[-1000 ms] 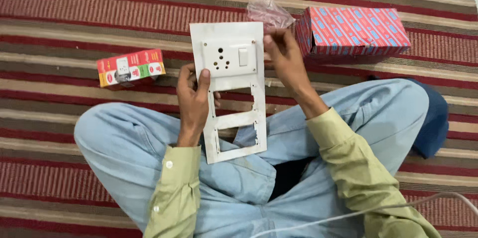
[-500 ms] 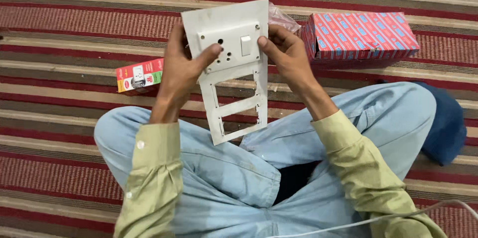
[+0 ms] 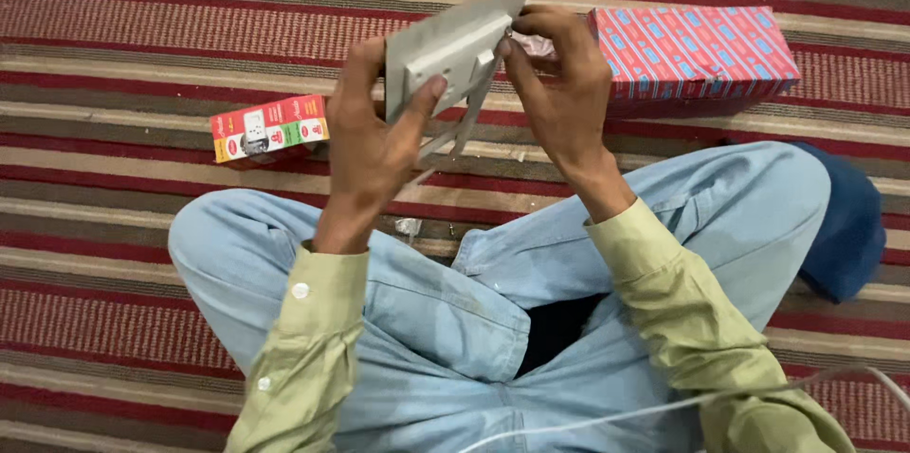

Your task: The person assembles an electrical switchboard by fitting individual switches and sockets into a white plastic faceplate and securing them by hand.

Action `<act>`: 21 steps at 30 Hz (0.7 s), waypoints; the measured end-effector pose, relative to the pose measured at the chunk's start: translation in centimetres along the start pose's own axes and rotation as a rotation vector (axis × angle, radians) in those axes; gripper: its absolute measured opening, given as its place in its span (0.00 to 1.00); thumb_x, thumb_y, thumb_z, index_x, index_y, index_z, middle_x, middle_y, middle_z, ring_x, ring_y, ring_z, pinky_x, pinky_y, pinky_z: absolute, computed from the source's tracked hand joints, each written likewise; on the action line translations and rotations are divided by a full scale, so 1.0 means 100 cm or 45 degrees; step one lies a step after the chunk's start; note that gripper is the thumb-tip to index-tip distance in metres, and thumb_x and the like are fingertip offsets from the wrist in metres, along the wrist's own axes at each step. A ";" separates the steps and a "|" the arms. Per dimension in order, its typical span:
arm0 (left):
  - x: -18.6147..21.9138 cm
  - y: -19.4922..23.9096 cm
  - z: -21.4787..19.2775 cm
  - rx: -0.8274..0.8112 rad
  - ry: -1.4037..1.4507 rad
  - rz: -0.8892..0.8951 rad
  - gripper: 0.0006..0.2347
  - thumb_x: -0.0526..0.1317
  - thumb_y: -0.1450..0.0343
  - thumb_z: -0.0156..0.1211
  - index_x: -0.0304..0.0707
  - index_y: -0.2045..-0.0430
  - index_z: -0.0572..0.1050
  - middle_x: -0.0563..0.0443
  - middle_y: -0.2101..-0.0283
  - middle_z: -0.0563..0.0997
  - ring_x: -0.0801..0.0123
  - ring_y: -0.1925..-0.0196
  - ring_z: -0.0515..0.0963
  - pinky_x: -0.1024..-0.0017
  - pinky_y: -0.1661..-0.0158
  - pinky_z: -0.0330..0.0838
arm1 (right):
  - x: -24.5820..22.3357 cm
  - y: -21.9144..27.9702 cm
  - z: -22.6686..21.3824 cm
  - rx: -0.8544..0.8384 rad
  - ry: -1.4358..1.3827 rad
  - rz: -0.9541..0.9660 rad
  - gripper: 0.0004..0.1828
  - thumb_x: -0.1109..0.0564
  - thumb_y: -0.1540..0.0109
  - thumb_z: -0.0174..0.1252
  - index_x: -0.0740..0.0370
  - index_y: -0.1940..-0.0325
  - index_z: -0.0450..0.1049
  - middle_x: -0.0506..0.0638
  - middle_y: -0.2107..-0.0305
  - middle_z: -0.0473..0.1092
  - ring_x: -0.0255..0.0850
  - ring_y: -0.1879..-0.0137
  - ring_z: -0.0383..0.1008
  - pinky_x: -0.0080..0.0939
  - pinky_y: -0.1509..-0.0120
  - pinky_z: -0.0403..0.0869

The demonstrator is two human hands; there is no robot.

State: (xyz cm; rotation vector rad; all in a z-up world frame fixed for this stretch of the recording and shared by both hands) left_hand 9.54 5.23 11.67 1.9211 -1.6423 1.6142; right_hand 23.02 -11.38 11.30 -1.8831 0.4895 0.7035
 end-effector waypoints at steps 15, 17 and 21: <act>0.011 0.073 0.000 0.323 -0.185 0.187 0.15 0.34 0.23 0.72 0.29 0.47 0.72 0.38 0.43 0.79 0.41 0.43 0.86 0.47 0.47 0.85 | 0.015 0.032 0.024 -0.017 -0.183 0.008 0.09 0.64 0.31 0.72 0.64 0.48 0.80 0.56 0.59 0.78 0.52 0.56 0.86 0.48 0.54 0.87; 0.013 0.073 -0.003 0.310 -0.182 0.178 0.14 0.34 0.22 0.71 0.29 0.48 0.71 0.39 0.43 0.79 0.42 0.43 0.86 0.46 0.48 0.85 | 0.010 0.031 0.023 -0.027 -0.180 -0.001 0.08 0.65 0.31 0.72 0.65 0.49 0.80 0.56 0.59 0.78 0.52 0.56 0.86 0.48 0.54 0.88; 0.022 0.077 -0.002 0.307 -0.165 0.149 0.13 0.33 0.22 0.70 0.29 0.50 0.71 0.37 0.44 0.78 0.40 0.44 0.85 0.44 0.50 0.86 | 0.004 0.035 0.022 -0.017 -0.100 -0.041 0.05 0.64 0.28 0.68 0.66 0.48 0.80 0.58 0.61 0.77 0.53 0.57 0.86 0.50 0.56 0.88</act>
Point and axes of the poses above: each hand's wrist, its own y-axis away from the middle knuckle, its own z-axis out of the palm, x = y × z, the point moved 8 cm from there along -y, towards the middle knuckle
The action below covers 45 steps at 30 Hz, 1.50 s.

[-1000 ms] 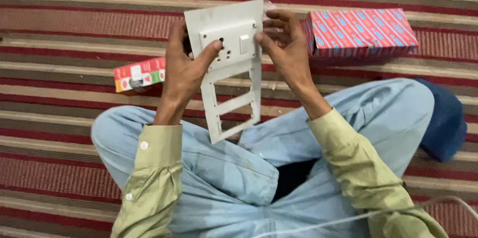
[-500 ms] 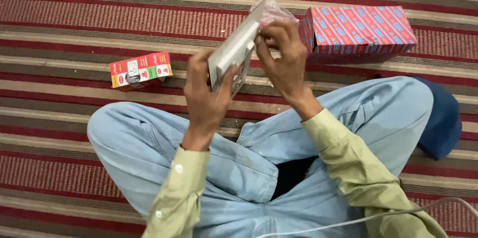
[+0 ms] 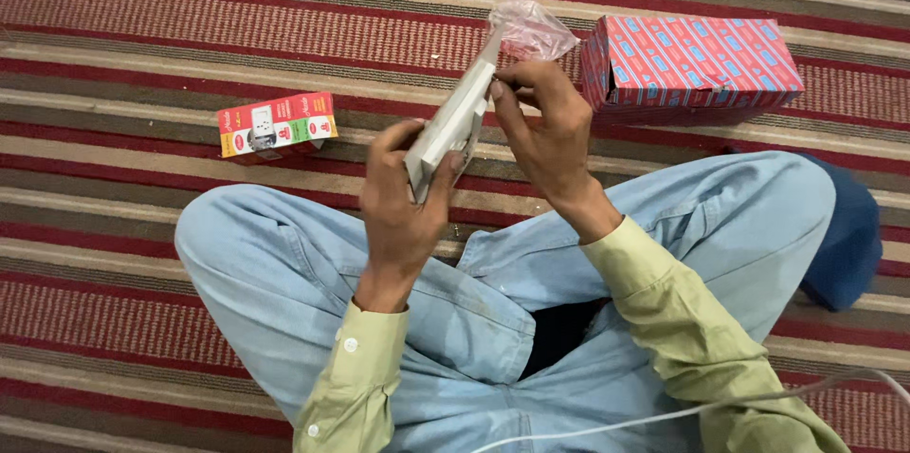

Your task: The person assembles an electrical switchboard by fitting individual switches and sockets into a white plastic faceplate and securing them by hand.

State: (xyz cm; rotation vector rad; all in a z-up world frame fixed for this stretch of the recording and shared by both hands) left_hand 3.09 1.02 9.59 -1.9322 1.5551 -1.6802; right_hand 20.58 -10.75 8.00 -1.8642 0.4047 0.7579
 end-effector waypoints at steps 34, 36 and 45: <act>0.037 0.047 0.038 0.123 -0.264 0.287 0.15 0.34 0.28 0.76 0.33 0.62 0.69 0.33 0.49 0.80 0.43 0.51 0.89 0.56 0.60 0.90 | 0.018 0.029 -0.015 -0.366 0.112 0.328 0.18 0.46 0.17 0.38 0.63 0.46 0.65 0.56 0.70 0.61 0.49 0.62 0.63 0.54 0.53 0.67; 0.038 0.050 0.040 0.141 -0.283 0.285 0.15 0.36 0.28 0.76 0.32 0.62 0.70 0.33 0.49 0.81 0.44 0.52 0.89 0.57 0.60 0.90 | 0.017 0.026 -0.017 -0.349 0.143 0.286 0.16 0.49 0.18 0.37 0.63 0.45 0.63 0.56 0.68 0.60 0.49 0.61 0.62 0.55 0.52 0.67; 0.044 0.060 0.051 0.038 -0.272 0.327 0.13 0.28 0.30 0.73 0.31 0.61 0.70 0.30 0.48 0.79 0.39 0.50 0.87 0.52 0.63 0.90 | 0.029 0.026 -0.019 -0.268 0.250 0.315 0.18 0.52 0.16 0.33 0.65 0.51 0.62 0.62 0.71 0.58 0.55 0.65 0.63 0.57 0.56 0.67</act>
Point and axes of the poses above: each hand's wrist, its own y-axis away from the middle knuckle, its own z-axis out of the palm, x = y × z, the point moved 8 cm from there along -y, towards the middle knuckle
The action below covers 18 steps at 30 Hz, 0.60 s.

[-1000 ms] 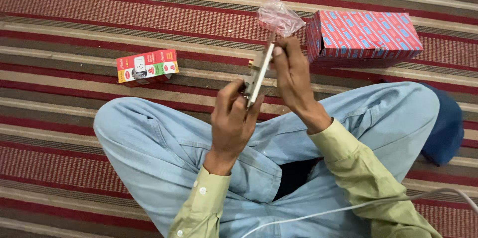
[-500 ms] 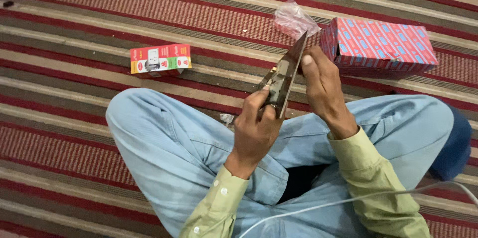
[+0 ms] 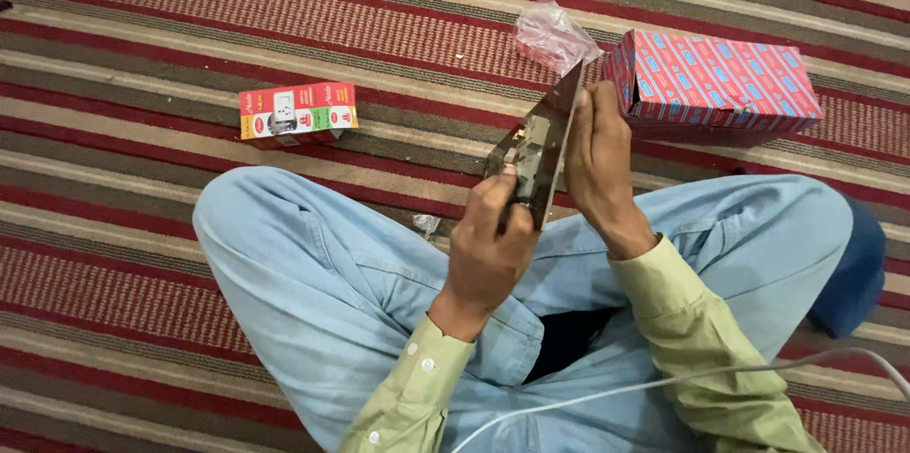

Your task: The person assembles an electrical switchboard by fitting individual switches and sockets into a white plastic faceplate and securing them by hand.

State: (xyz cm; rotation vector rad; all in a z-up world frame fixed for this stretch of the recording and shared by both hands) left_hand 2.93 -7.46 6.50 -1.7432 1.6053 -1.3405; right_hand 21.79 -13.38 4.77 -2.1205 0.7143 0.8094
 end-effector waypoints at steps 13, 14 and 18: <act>-0.004 -0.005 -0.007 0.074 -0.003 -0.078 0.16 0.31 0.29 0.75 0.32 0.60 0.68 0.32 0.49 0.78 0.38 0.53 0.87 0.52 0.62 0.90 | -0.002 0.002 -0.002 -0.230 -0.053 0.027 0.24 0.46 0.17 0.33 0.65 0.46 0.69 0.67 0.60 0.72 0.54 0.60 0.70 0.55 0.54 0.75; -0.002 -0.004 -0.007 0.071 -0.002 -0.081 0.16 0.31 0.29 0.75 0.32 0.60 0.68 0.32 0.49 0.78 0.38 0.53 0.87 0.52 0.62 0.90 | -0.004 0.004 -0.001 -0.233 -0.053 0.032 0.24 0.46 0.17 0.33 0.65 0.46 0.69 0.67 0.60 0.72 0.54 0.60 0.70 0.55 0.54 0.75; -0.001 -0.003 -0.008 0.098 -0.045 -0.080 0.16 0.31 0.31 0.77 0.32 0.61 0.69 0.32 0.48 0.80 0.39 0.52 0.88 0.53 0.61 0.90 | 0.006 0.000 0.005 -0.185 -0.095 0.101 0.16 0.51 0.19 0.42 0.61 0.55 0.68 0.58 0.73 0.65 0.54 0.67 0.65 0.54 0.61 0.66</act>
Point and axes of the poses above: each hand's wrist, its own y-axis away from the middle knuckle, its own z-axis out of the palm, x = y × z, the point moved 8 cm from there along -y, towards the middle knuckle
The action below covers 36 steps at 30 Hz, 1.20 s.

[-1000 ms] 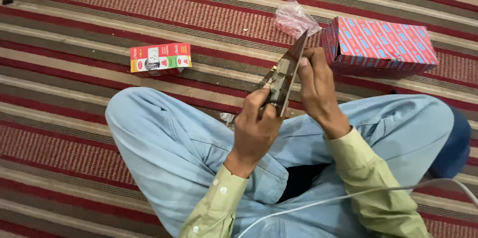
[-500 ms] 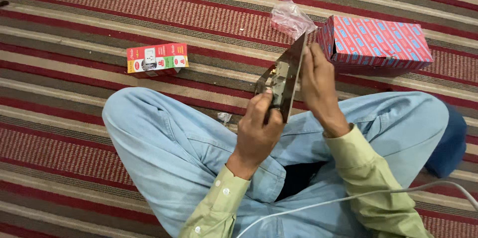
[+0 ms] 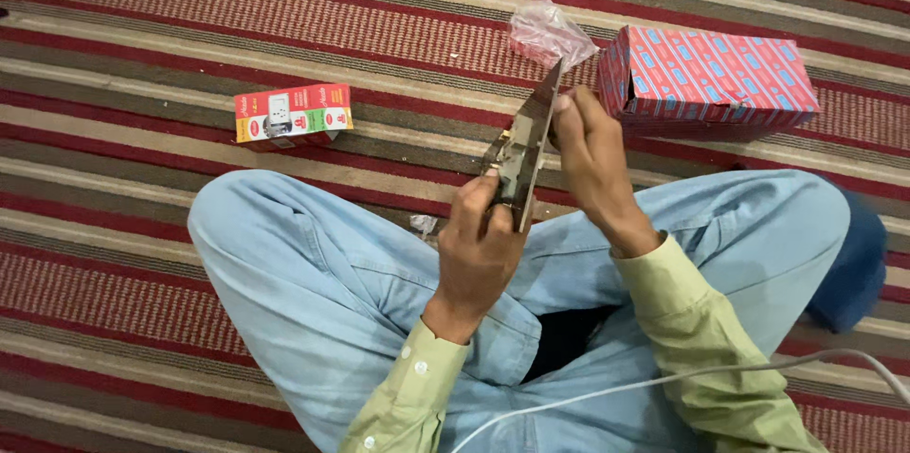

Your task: The person assembles an electrical switchboard by fitting individual switches and sockets into a white plastic faceplate and securing them by hand.

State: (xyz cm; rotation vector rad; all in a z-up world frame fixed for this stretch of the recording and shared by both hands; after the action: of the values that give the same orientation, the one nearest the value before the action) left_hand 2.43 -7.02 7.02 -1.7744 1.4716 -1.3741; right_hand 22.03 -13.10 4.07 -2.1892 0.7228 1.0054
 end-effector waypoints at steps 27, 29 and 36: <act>0.006 0.009 0.006 -0.052 -0.049 0.046 0.16 0.31 0.31 0.76 0.34 0.59 0.69 0.33 0.46 0.80 0.40 0.51 0.88 0.53 0.63 0.90 | -0.013 -0.001 -0.019 -0.321 -0.297 0.248 0.13 0.54 0.21 0.47 0.64 0.49 0.73 0.52 0.65 0.65 0.44 0.54 0.66 0.50 0.48 0.70; 0.006 0.014 0.009 -0.055 -0.047 0.060 0.16 0.30 0.31 0.74 0.34 0.58 0.69 0.32 0.45 0.80 0.40 0.51 0.88 0.53 0.62 0.89 | -0.007 -0.001 -0.021 -0.320 -0.229 0.196 0.12 0.54 0.21 0.47 0.65 0.45 0.71 0.54 0.64 0.64 0.47 0.52 0.66 0.54 0.45 0.69; 0.008 0.014 0.006 -0.014 -0.082 0.099 0.12 0.29 0.29 0.69 0.34 0.59 0.70 0.32 0.46 0.81 0.41 0.51 0.89 0.56 0.61 0.89 | -0.019 0.002 -0.016 -0.286 -0.212 0.002 0.11 0.57 0.19 0.42 0.68 0.43 0.65 0.54 0.61 0.60 0.47 0.50 0.62 0.54 0.43 0.67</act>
State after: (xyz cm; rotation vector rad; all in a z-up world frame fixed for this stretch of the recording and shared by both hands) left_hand 2.27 -8.38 5.91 -1.7327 1.5009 -1.2608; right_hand 21.59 -13.98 6.41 -2.2573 0.5578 1.3067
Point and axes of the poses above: each hand's wrist, its own y-axis away from the middle knuckle, its own z-axis out of the palm, x = y × z, the point moved 8 cm from there along -y, towards the middle knuckle
